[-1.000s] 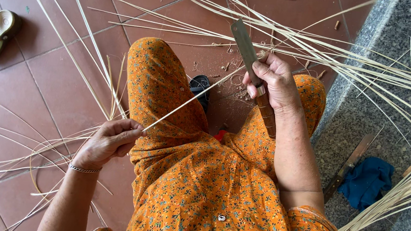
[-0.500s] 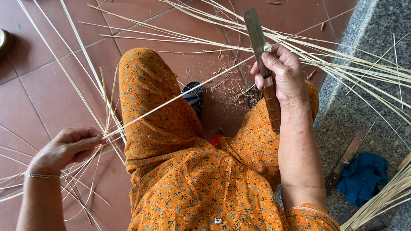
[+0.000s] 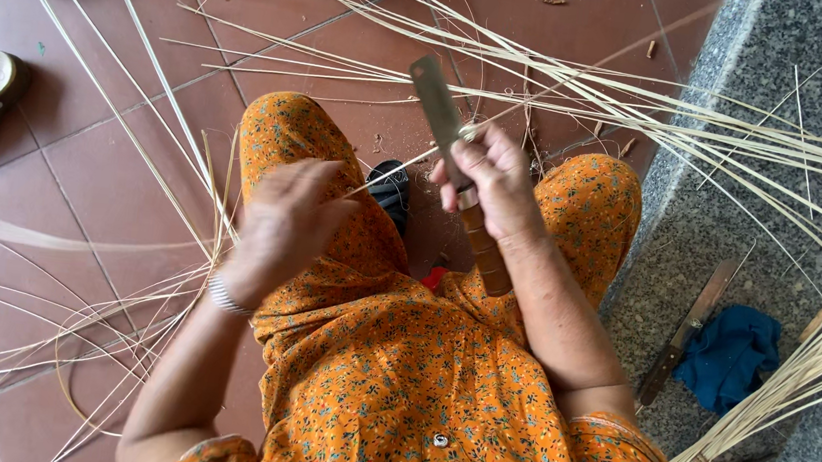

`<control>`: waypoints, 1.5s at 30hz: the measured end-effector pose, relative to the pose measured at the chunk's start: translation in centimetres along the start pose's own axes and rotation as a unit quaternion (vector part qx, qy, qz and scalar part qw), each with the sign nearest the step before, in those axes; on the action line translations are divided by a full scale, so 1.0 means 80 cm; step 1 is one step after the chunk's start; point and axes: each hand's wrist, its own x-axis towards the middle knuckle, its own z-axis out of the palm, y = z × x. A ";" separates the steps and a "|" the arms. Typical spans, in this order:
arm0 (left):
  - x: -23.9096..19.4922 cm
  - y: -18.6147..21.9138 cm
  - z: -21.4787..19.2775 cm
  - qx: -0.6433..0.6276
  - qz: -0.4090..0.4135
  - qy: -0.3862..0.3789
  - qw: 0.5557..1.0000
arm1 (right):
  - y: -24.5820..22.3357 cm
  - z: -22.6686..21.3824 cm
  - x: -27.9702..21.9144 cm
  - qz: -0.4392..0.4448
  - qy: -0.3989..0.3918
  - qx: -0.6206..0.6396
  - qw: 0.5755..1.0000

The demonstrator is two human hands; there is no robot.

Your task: The person sits on a tiled floor and uses a knife to split long bamboo strips into thinner strands. The person repeatedly pulls the strips through the blade, separating them and discarding the resulting shavings onto the floor.

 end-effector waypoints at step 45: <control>-0.043 -0.077 -0.030 -0.190 -0.128 -0.001 0.973 | -0.040 -0.145 -0.023 -0.115 0.107 0.132 0.979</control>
